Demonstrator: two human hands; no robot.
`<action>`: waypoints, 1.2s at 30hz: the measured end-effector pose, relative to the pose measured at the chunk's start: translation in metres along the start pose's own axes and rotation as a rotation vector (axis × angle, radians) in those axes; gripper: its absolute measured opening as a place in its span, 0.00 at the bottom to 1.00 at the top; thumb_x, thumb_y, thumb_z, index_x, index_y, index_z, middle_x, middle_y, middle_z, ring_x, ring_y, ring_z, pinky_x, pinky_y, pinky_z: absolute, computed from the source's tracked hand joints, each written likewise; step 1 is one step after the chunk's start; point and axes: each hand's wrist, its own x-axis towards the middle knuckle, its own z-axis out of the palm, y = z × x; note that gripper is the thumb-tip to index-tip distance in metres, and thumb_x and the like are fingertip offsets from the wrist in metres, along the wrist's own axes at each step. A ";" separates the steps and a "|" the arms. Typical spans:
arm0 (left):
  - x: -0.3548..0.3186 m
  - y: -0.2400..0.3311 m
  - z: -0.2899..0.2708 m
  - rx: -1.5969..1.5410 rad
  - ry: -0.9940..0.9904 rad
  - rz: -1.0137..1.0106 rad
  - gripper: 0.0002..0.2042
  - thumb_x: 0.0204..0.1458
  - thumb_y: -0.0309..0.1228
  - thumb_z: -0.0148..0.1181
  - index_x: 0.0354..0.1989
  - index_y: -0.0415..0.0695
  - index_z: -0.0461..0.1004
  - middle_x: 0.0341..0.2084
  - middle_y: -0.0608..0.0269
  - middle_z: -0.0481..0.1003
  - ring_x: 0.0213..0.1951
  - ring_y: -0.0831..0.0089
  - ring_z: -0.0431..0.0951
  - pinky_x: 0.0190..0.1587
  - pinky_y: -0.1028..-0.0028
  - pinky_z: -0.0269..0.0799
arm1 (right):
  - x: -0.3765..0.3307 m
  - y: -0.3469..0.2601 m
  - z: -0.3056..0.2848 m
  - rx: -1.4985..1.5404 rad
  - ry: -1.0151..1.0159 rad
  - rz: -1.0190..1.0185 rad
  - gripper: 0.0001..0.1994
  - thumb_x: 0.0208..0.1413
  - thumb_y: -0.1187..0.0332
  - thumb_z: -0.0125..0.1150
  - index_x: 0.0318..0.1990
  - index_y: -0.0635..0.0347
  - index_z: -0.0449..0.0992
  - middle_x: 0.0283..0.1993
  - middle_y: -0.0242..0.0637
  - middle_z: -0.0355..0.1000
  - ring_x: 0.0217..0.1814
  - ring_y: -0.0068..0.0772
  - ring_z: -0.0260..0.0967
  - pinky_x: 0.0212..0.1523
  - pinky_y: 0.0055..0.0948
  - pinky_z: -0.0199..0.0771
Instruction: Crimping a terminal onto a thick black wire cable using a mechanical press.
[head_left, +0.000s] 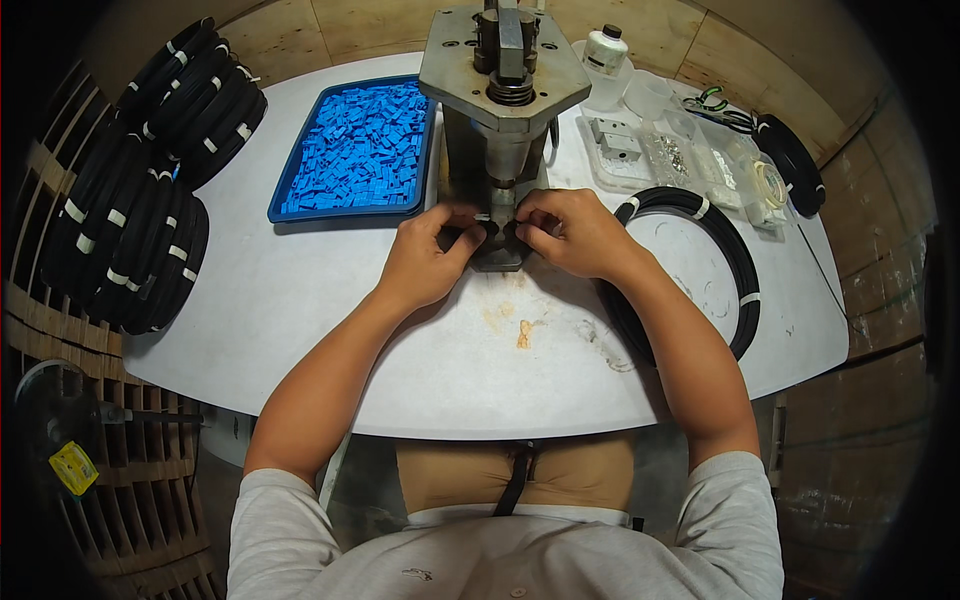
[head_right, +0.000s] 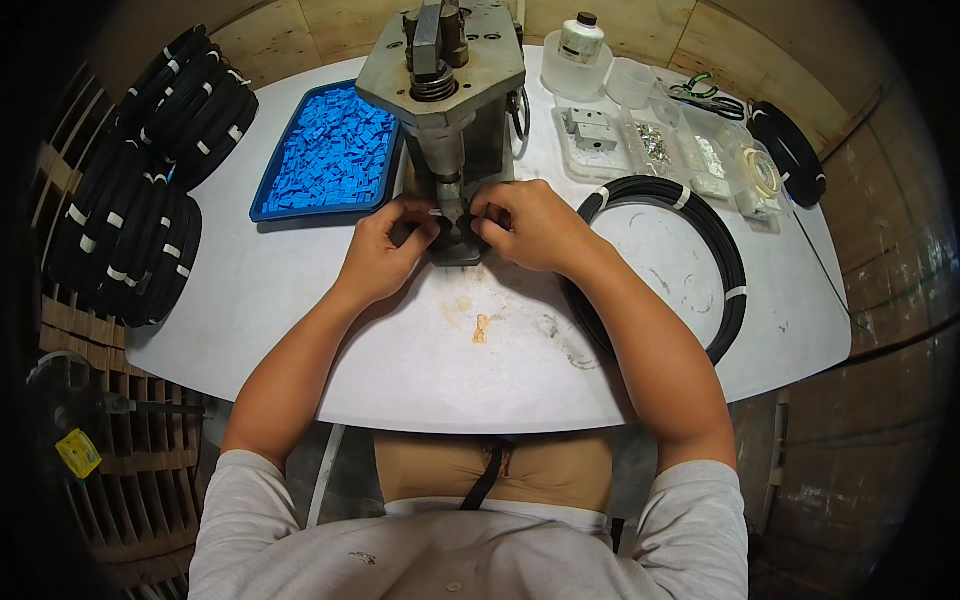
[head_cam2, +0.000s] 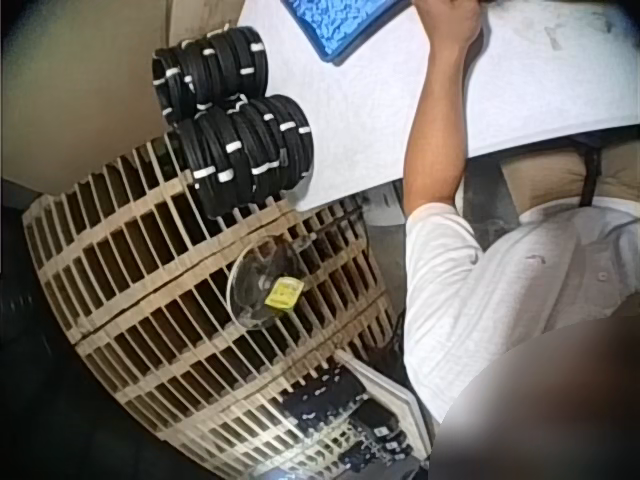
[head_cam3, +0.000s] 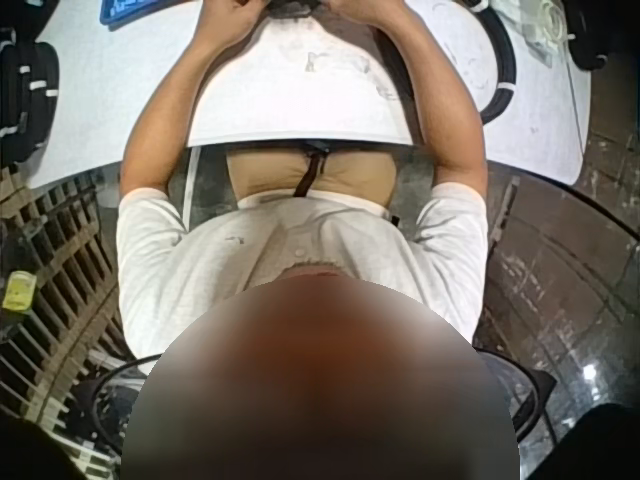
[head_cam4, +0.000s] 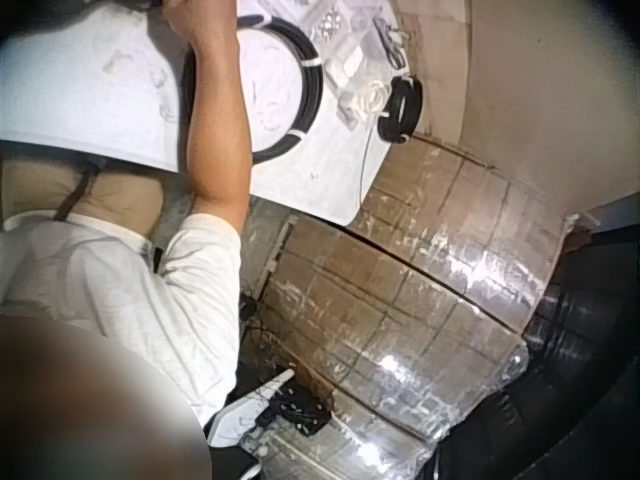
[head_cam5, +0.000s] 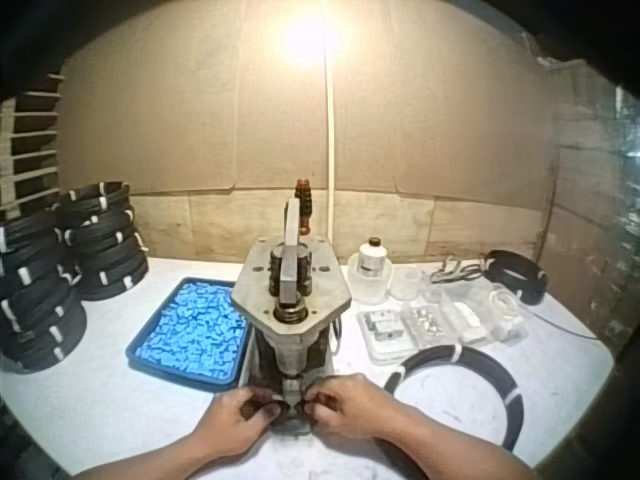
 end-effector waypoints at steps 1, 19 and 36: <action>0.000 0.000 0.000 0.000 0.000 0.000 0.16 0.58 0.32 0.67 0.50 0.35 0.80 0.39 0.50 0.85 0.43 0.60 0.86 0.48 0.67 0.79 | 0.000 0.000 0.000 0.000 0.003 -0.004 0.09 0.57 0.70 0.68 0.42 0.65 0.82 0.30 0.42 0.80 0.31 0.33 0.78 0.38 0.31 0.80; 0.000 0.002 0.000 0.000 -0.023 -0.027 0.14 0.59 0.27 0.66 0.51 0.35 0.77 0.37 0.57 0.84 0.41 0.71 0.83 0.49 0.70 0.77 | -0.001 -0.001 0.000 -0.005 0.005 -0.005 0.09 0.57 0.70 0.68 0.42 0.65 0.82 0.29 0.42 0.80 0.30 0.34 0.78 0.38 0.32 0.80; -0.001 0.002 -0.001 -0.003 -0.009 -0.013 0.16 0.58 0.33 0.67 0.50 0.36 0.80 0.40 0.49 0.85 0.43 0.60 0.86 0.48 0.66 0.79 | -0.001 -0.004 -0.001 0.009 0.006 -0.005 0.09 0.57 0.68 0.66 0.42 0.64 0.82 0.30 0.47 0.80 0.33 0.45 0.80 0.38 0.37 0.79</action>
